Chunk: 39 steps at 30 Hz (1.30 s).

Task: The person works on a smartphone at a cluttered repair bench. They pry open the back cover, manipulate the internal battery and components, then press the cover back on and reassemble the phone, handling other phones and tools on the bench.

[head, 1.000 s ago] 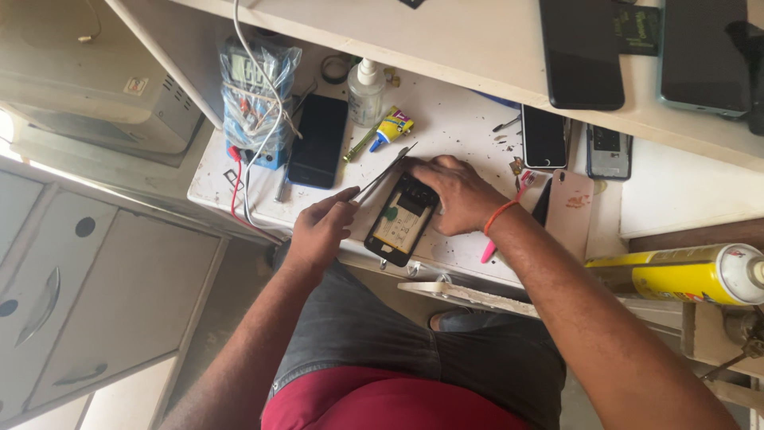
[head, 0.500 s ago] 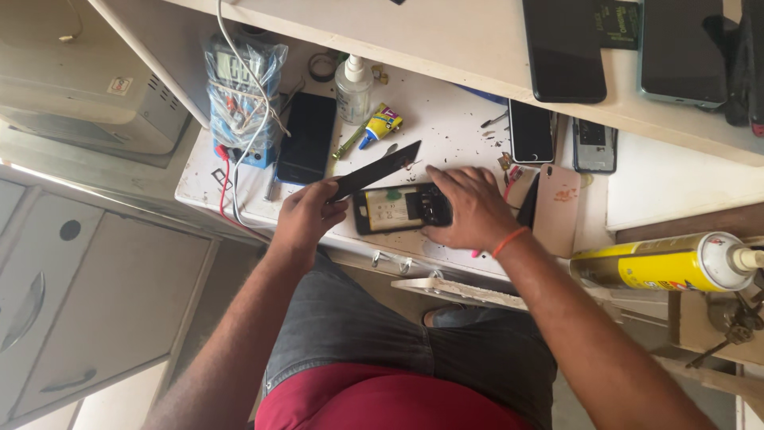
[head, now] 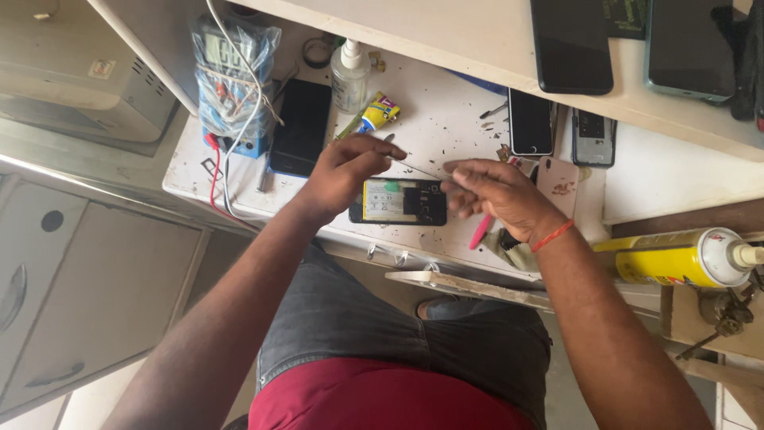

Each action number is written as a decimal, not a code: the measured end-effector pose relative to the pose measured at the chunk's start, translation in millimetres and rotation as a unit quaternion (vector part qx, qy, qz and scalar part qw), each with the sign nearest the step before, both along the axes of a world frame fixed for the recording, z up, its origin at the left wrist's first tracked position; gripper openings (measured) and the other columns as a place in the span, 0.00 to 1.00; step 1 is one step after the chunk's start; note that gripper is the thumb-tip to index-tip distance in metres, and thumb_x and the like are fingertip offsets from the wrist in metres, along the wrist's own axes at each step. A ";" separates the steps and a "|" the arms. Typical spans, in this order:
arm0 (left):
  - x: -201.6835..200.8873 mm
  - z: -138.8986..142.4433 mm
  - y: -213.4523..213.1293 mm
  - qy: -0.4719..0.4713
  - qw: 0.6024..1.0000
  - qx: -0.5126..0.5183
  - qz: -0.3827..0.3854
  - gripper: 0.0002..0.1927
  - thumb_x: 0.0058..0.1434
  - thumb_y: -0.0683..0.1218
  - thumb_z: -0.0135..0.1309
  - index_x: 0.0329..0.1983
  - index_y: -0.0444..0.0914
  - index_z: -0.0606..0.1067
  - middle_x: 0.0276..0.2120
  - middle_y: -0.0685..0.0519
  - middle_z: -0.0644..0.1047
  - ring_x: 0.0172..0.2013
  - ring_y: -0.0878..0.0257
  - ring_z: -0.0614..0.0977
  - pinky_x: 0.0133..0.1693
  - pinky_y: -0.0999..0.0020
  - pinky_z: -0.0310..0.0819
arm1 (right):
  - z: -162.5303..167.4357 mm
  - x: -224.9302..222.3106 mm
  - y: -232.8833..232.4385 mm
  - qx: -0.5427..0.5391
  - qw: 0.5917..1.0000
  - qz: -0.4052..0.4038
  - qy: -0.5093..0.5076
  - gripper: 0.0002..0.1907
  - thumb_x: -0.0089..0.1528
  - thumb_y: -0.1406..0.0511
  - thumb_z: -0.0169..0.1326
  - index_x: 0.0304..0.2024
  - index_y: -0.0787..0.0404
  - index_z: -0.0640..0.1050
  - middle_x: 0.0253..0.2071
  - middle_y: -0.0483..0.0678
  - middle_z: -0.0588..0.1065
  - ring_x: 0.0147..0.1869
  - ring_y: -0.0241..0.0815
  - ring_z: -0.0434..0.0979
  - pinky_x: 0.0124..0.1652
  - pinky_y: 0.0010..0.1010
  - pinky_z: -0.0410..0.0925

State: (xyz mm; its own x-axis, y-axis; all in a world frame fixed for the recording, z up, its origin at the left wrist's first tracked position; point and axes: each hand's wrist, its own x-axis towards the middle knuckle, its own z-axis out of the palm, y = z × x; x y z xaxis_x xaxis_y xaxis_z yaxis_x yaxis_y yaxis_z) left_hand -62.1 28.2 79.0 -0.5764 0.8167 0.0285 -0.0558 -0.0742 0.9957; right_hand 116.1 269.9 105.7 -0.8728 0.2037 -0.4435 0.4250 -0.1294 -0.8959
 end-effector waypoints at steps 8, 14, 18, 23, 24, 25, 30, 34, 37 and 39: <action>32.2 -20.6 31.0 -0.019 0.973 0.141 0.179 0.26 0.59 0.43 0.57 0.61 0.39 0.67 0.56 0.56 0.69 0.48 0.66 0.80 0.48 0.70 0.79 | -15.7 11.2 2.4 -0.170 0.984 -0.052 0.013 0.18 0.63 0.69 0.60 0.56 0.67 0.78 0.41 0.47 0.79 0.38 0.35 0.79 0.37 0.29 0.73; 144.4 -14.6 -8.9 -0.083 0.971 -0.178 0.139 0.16 0.63 0.49 0.57 0.50 0.38 0.79 0.24 0.54 0.78 0.25 0.65 0.79 0.30 0.67 0.75 | -20.1 12.9 14.4 -0.188 0.974 -0.121 0.032 0.14 0.63 0.69 0.57 0.52 0.61 0.76 0.44 0.43 0.79 0.45 0.34 0.80 0.43 0.28 0.74; 178.2 -10.2 -12.0 -0.050 0.961 -0.270 -0.029 0.19 0.61 0.57 0.58 0.48 0.41 0.82 0.29 0.49 0.83 0.30 0.63 0.84 0.38 0.64 0.79 | -25.7 15.3 17.1 -0.191 0.974 -0.118 0.023 0.13 0.64 0.68 0.56 0.52 0.60 0.76 0.44 0.44 0.79 0.43 0.35 0.79 0.40 0.29 0.72; 164.6 -13.4 -2.6 0.032 0.959 -0.281 0.021 0.19 0.58 0.57 0.57 0.46 0.42 0.82 0.34 0.47 0.84 0.34 0.56 0.87 0.39 0.62 0.80 | -29.9 10.7 15.9 -0.139 0.984 -0.109 -0.001 0.11 0.65 0.67 0.55 0.51 0.60 0.76 0.40 0.44 0.78 0.37 0.36 0.79 0.33 0.29 0.73; 155.5 -14.3 1.2 0.007 0.952 -0.302 0.046 0.20 0.60 0.58 0.57 0.45 0.40 0.82 0.34 0.46 0.86 0.36 0.57 0.88 0.42 0.63 0.80 | -29.8 7.4 15.1 -0.136 0.985 -0.104 -0.002 0.11 0.66 0.67 0.55 0.50 0.60 0.77 0.39 0.45 0.78 0.36 0.36 0.79 0.32 0.28 0.72; 145.2 -14.4 5.5 -0.018 0.943 -0.324 0.070 0.21 0.62 0.58 0.56 0.44 0.38 0.82 0.34 0.45 0.87 0.37 0.57 0.89 0.44 0.65 0.80 | -29.5 3.8 13.7 -0.134 0.986 -0.099 -0.004 0.11 0.66 0.67 0.55 0.50 0.61 0.77 0.39 0.45 0.78 0.35 0.36 0.78 0.31 0.28 0.72; 103.0 4.9 -8.6 0.315 0.881 -0.131 0.329 0.47 0.58 0.48 0.61 0.79 0.36 0.56 0.70 0.36 0.61 0.71 0.44 0.65 0.72 0.54 0.65 | -21.9 -15.4 9.1 -0.122 0.989 -0.081 -0.023 0.09 0.64 0.67 0.56 0.47 0.60 0.80 0.37 0.45 0.79 0.33 0.36 0.78 0.25 0.28 0.70; 50.9 26.7 -3.5 0.594 0.792 -0.111 0.088 0.57 0.38 0.55 0.70 0.74 0.42 0.60 0.65 0.37 0.65 0.67 0.43 0.66 0.65 0.38 0.56 | -14.6 -28.6 3.5 -0.099 0.994 -0.040 -0.033 0.06 0.64 0.66 0.57 0.43 0.59 0.79 0.35 0.46 0.77 0.32 0.37 0.78 0.22 0.28 0.66; 23.1 38.5 22.3 0.593 0.788 -0.162 -0.049 0.61 0.33 0.58 0.70 0.73 0.39 0.59 0.55 0.37 0.72 0.56 0.43 0.74 0.59 0.42 0.67 | -9.2 -39.3 -3.9 -0.116 0.993 -0.012 -0.029 0.08 0.63 0.66 0.56 0.44 0.60 0.80 0.37 0.46 0.78 0.34 0.36 0.78 0.24 0.27 0.66; 9.8 43.3 30.8 0.408 0.858 -0.257 -0.178 0.51 0.45 0.51 0.64 0.74 0.42 0.59 0.51 0.40 0.75 0.52 0.46 0.79 0.55 0.55 0.73 | -4.7 -42.5 -8.9 -0.137 0.990 -0.037 -0.013 0.09 0.64 0.64 0.56 0.44 0.61 0.78 0.36 0.47 0.78 0.33 0.39 0.78 0.24 0.30 0.68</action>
State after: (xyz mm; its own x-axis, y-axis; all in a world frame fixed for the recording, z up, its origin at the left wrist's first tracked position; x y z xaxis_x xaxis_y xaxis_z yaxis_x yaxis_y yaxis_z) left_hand -52.3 59.0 122.3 -0.2475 0.9624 -0.1118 0.7469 0.2631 0.6106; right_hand 73.6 261.0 101.0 -0.8473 0.1350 -0.5136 0.4284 -0.3976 -0.8114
